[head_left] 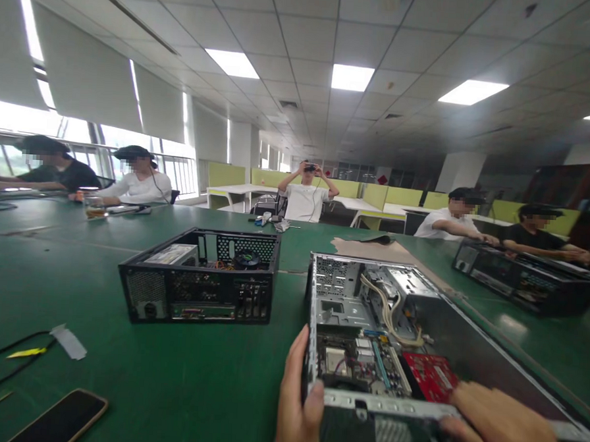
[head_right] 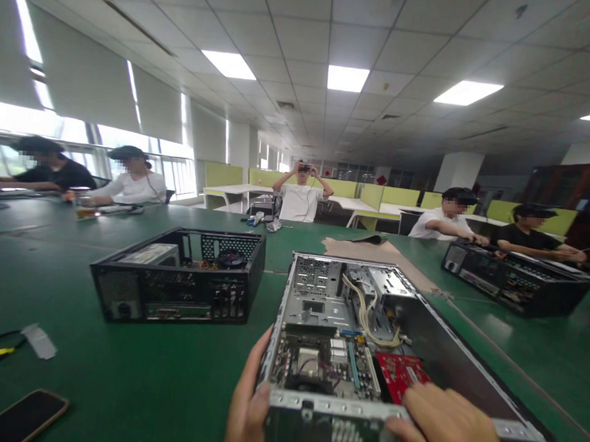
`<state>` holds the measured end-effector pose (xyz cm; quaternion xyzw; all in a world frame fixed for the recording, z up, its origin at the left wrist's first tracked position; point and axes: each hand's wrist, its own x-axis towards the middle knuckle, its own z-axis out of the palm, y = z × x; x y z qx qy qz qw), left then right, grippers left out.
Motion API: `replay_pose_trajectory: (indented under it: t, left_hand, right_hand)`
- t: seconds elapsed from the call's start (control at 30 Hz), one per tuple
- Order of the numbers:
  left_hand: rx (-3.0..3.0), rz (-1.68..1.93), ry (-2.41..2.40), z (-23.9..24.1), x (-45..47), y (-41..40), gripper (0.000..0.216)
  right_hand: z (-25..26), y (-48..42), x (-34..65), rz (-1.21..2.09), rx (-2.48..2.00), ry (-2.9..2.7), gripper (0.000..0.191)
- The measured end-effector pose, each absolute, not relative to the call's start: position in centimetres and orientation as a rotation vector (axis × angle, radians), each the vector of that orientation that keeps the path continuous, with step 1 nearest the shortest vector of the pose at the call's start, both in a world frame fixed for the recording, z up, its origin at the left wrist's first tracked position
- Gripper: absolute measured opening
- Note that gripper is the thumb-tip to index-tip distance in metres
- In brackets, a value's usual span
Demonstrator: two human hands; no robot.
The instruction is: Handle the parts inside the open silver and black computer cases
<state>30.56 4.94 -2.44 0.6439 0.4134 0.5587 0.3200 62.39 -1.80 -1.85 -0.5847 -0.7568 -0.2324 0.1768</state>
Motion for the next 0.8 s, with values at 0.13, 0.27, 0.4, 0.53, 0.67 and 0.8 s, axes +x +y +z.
replay_pose_trajectory:
  t: [0.13, 0.27, 0.4, 0.53, 0.67, 0.8]
  left_hand:
    - [1.995, 0.919, 1.253, 1.2, 39.0, 13.5, 0.069]
    - [2.507, 0.768, 1.452, 5.5, 38.4, 18.9, 0.084]
    - [2.807, 1.051, 1.829, 8.0, 27.0, 20.5, 0.066]
    - [2.669, 0.436, 2.059, 8.2, 17.1, 22.4, 0.071]
    - [2.751, 0.359, 1.982, 7.7, 15.4, 23.4, 0.069]
    - [2.821, 0.4, 2.005, 7.2, 17.8, 21.6, 0.069]
  right_hand:
    - [3.5, 7.8, 66.7, -0.647, -2.147, -2.001, 0.039]
    - [3.2, 13.0, 70.4, -0.573, -2.499, -1.31, 0.062]
    - [-0.4, 13.1, 71.2, -0.44, -2.382, -1.538, 0.056]
    - [-2.8, 12.6, 70.1, -0.316, -2.353, -1.54, 0.051]
    - [-1.7, 13.3, 67.0, -0.16, -2.186, -1.642, 0.044]
    - [2.1, 14.1, 62.0, -0.071, -1.955, -1.798, 0.038]
